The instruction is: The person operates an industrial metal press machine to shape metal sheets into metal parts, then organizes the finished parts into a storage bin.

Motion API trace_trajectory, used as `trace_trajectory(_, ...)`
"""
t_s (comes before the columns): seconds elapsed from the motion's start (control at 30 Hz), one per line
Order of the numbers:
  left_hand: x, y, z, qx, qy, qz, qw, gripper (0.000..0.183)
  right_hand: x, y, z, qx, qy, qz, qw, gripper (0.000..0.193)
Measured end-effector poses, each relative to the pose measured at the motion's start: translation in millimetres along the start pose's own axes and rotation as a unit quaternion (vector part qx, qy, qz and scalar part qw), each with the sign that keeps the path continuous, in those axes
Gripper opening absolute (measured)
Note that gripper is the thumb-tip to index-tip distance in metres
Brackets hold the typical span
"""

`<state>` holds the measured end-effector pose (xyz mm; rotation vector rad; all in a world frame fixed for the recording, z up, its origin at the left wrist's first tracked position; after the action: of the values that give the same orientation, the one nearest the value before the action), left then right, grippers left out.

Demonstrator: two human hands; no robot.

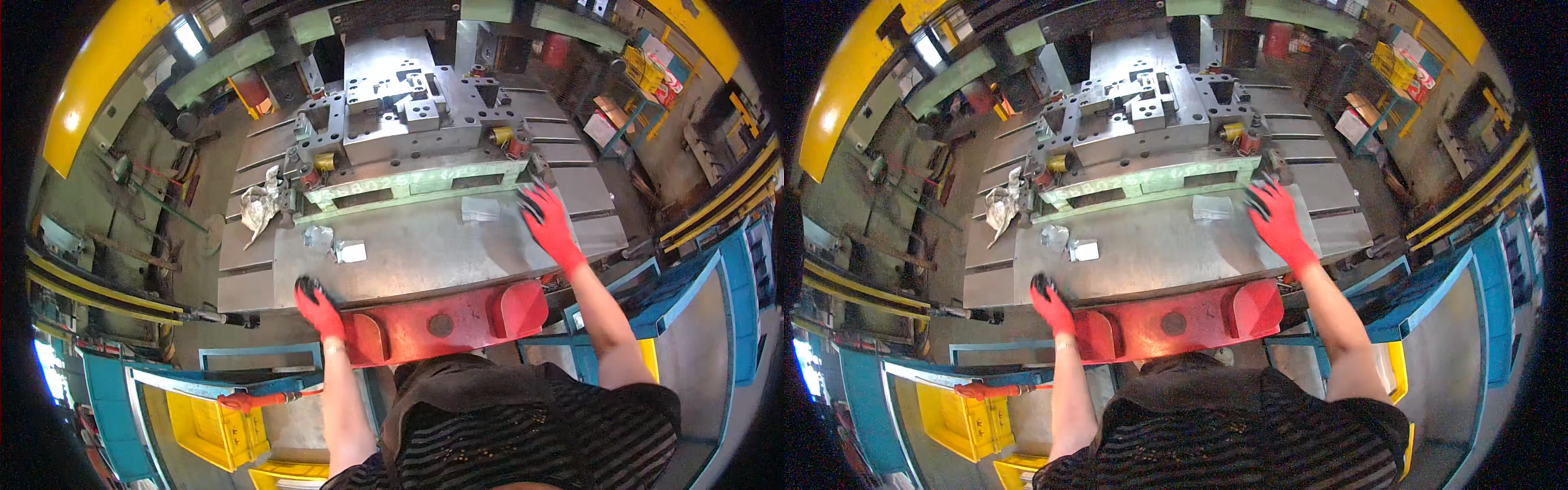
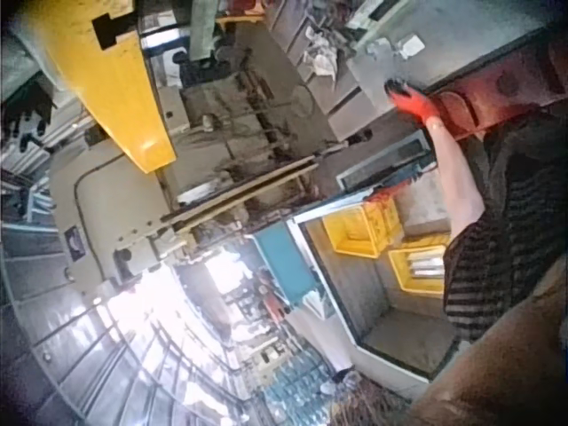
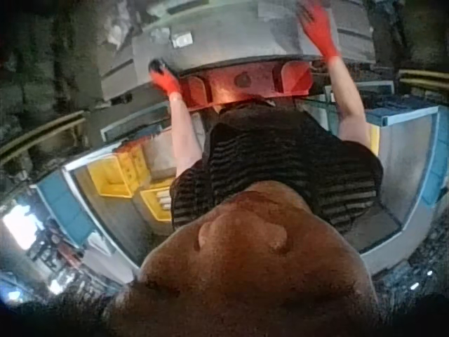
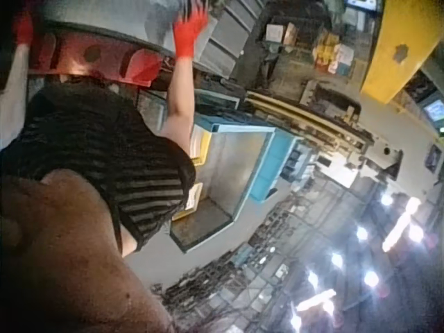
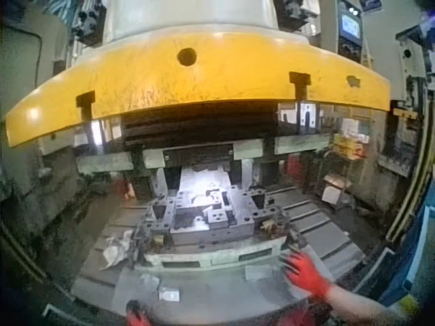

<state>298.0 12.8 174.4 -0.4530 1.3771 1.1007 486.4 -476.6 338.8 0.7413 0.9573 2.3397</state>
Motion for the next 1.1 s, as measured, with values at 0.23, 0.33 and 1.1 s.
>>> trace_trajectory(0.23, 86.5, 107.4, -100.1, -0.226, 0.105, 0.264, 0.932, 0.035, -96.6, -1.9, -334.3, -0.073, -0.433, 0.058, 0.897, 0.033)
trace_trajectory(0.33, 119.3, 56.2, -101.8, 0.012, 0.281, -0.198, 0.939, 0.037, -150.2, -108.7, -457.2, 0.015, -0.465, 0.218, 0.858, 0.035)
trace_trajectory(1.1, 242.8, -0.9, -127.2, 0.179, 0.368, -0.261, 0.875, 0.042, -98.0, -142.9, -391.3, 0.139, -0.351, 0.219, 0.900, 0.036)
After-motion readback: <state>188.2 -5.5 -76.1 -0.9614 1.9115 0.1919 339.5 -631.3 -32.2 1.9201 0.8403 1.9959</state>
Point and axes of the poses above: each hand's wrist, its own z-axis towards the middle knuckle, its own y-axis out of the back of the hand, x = y × z, the point moved 9 cm from there along z, towards the middle knuckle, and after that the axes turned 11 degrees about y, right-handed, at the moved point
